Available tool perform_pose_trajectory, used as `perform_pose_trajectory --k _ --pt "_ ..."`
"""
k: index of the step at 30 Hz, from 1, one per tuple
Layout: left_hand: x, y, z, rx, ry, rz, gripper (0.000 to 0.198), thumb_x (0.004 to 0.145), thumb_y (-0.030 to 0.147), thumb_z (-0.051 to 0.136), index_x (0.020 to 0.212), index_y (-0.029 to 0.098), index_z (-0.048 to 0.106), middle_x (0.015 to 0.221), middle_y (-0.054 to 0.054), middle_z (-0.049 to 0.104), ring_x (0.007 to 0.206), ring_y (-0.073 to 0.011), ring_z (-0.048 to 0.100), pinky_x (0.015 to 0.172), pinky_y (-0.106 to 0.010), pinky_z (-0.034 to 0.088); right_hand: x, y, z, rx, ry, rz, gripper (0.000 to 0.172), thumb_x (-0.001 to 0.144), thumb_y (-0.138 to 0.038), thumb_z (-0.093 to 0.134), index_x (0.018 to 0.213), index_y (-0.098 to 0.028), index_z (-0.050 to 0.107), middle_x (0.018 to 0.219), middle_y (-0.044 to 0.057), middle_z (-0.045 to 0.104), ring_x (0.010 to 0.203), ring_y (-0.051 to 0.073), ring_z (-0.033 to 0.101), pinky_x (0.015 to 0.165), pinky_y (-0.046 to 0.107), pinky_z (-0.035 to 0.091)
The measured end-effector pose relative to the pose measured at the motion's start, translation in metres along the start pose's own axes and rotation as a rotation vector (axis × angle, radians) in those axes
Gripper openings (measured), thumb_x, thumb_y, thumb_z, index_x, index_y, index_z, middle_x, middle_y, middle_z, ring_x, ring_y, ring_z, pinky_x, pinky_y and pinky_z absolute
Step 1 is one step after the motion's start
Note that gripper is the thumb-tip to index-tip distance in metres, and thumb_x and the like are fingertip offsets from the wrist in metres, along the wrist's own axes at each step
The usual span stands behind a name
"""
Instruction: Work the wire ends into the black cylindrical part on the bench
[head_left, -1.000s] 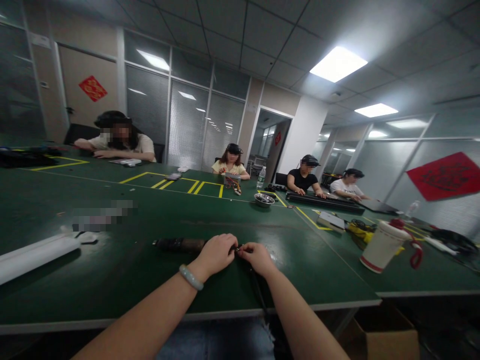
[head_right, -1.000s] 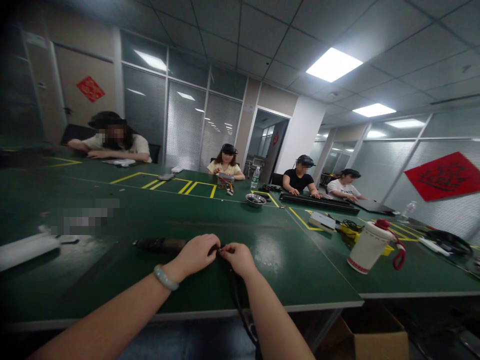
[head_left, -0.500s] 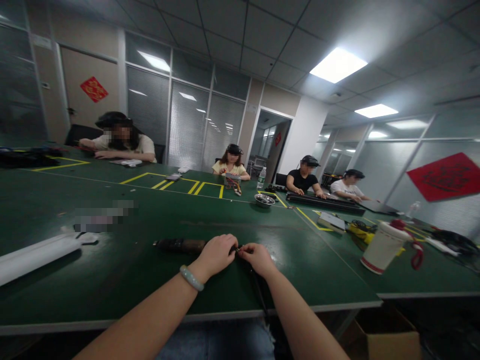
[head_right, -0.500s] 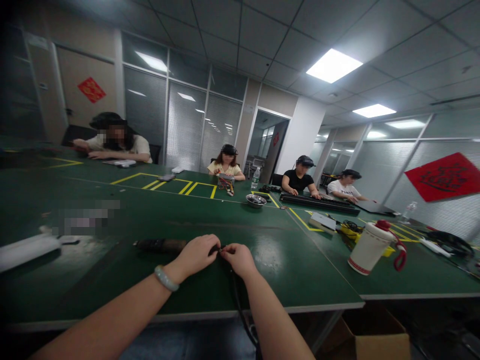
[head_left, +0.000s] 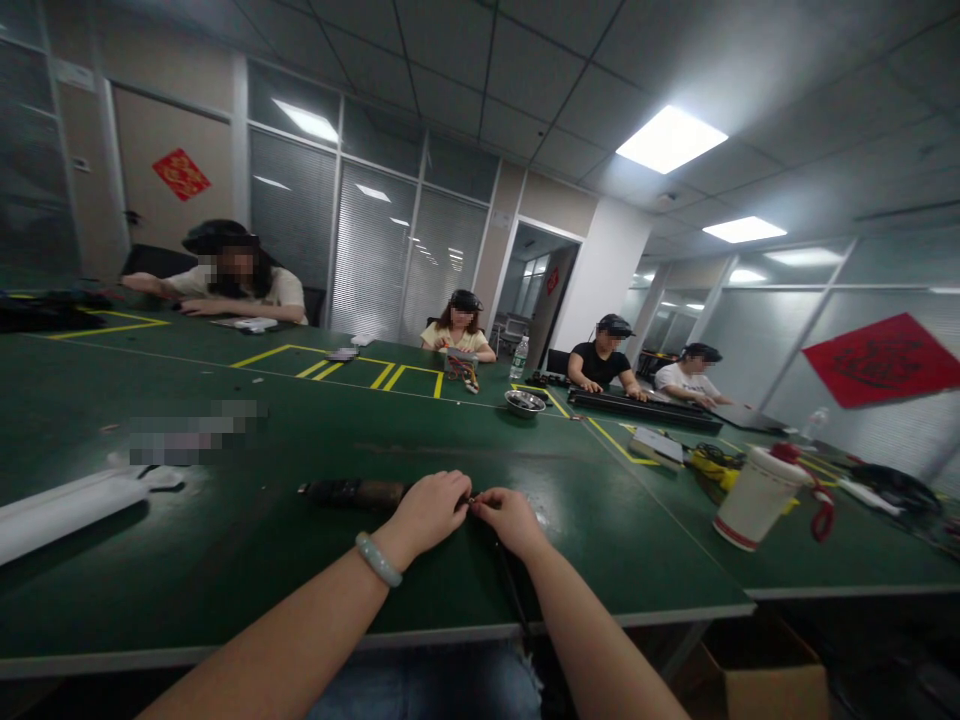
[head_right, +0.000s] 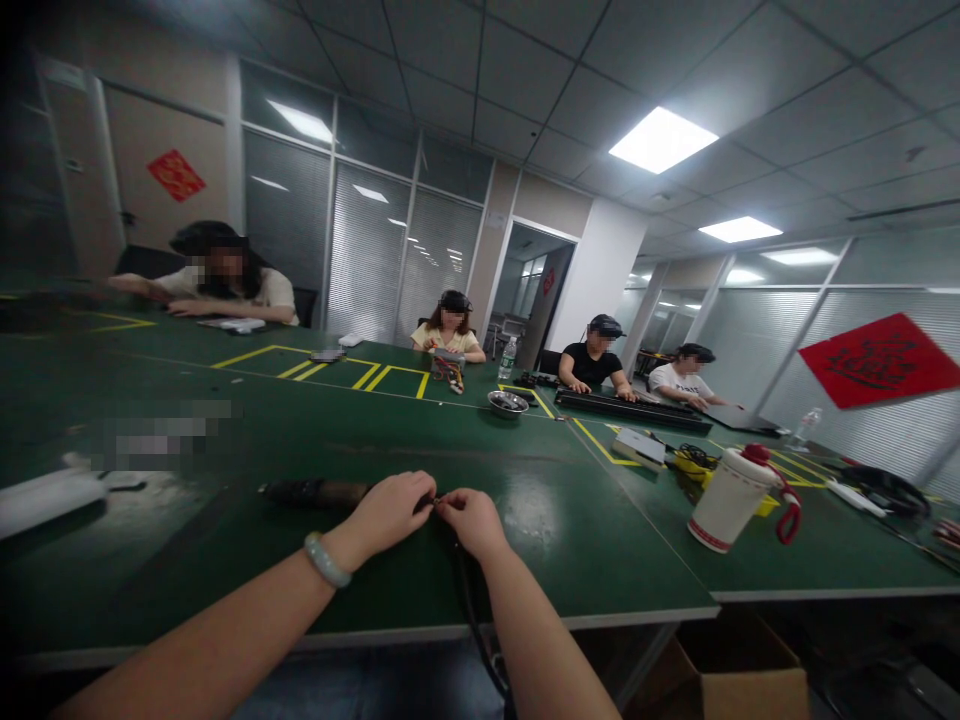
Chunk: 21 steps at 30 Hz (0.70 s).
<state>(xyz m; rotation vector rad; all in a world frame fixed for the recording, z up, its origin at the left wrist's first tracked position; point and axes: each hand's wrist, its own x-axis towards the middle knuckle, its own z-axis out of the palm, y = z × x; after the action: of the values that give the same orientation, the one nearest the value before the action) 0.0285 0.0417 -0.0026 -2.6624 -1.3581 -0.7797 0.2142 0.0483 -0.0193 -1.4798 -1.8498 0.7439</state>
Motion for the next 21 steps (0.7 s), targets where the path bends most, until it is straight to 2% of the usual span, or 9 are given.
perform_pose_trajectory --k 6,16,21 --pt "0.0002 0.0011 -0.0009 -0.001 -0.009 0.012 0.009 0.085 0.021 0.051 0.091 0.021 0.058 0.094 -0.004 0.061 0.090 -0.0191 0.057 0.080 -0.031 0.041 -0.0007 0.0000 0.0002 -0.029 0.027 -0.039 0.022 0.078 -0.035 0.063 0.086 -0.019 0.074 0.081 0.002 0.073 0.071 0.015 0.064 0.061 0.023 0.043" --pt "-0.0008 0.0024 -0.0015 0.015 0.007 0.010 0.010 0.082 0.018 0.052 0.088 0.022 0.058 0.090 -0.003 0.062 0.086 -0.0197 0.057 0.075 -0.031 0.041 -0.0006 0.0019 0.0000 -0.034 0.029 -0.042 0.021 0.078 -0.035 0.063 0.087 -0.019 0.074 0.080 0.001 0.073 0.069 0.014 0.062 0.061 0.022 0.042" --pt "-0.0008 0.0023 -0.0024 -0.007 0.020 0.018 0.006 0.084 0.023 0.052 0.086 0.022 0.057 0.088 -0.002 0.061 0.083 -0.0194 0.056 0.071 -0.031 0.040 -0.0005 0.0030 -0.0005 -0.006 0.034 -0.076 0.019 0.078 -0.033 0.064 0.086 -0.019 0.074 0.083 0.002 0.073 0.074 0.014 0.064 0.068 0.023 0.045"
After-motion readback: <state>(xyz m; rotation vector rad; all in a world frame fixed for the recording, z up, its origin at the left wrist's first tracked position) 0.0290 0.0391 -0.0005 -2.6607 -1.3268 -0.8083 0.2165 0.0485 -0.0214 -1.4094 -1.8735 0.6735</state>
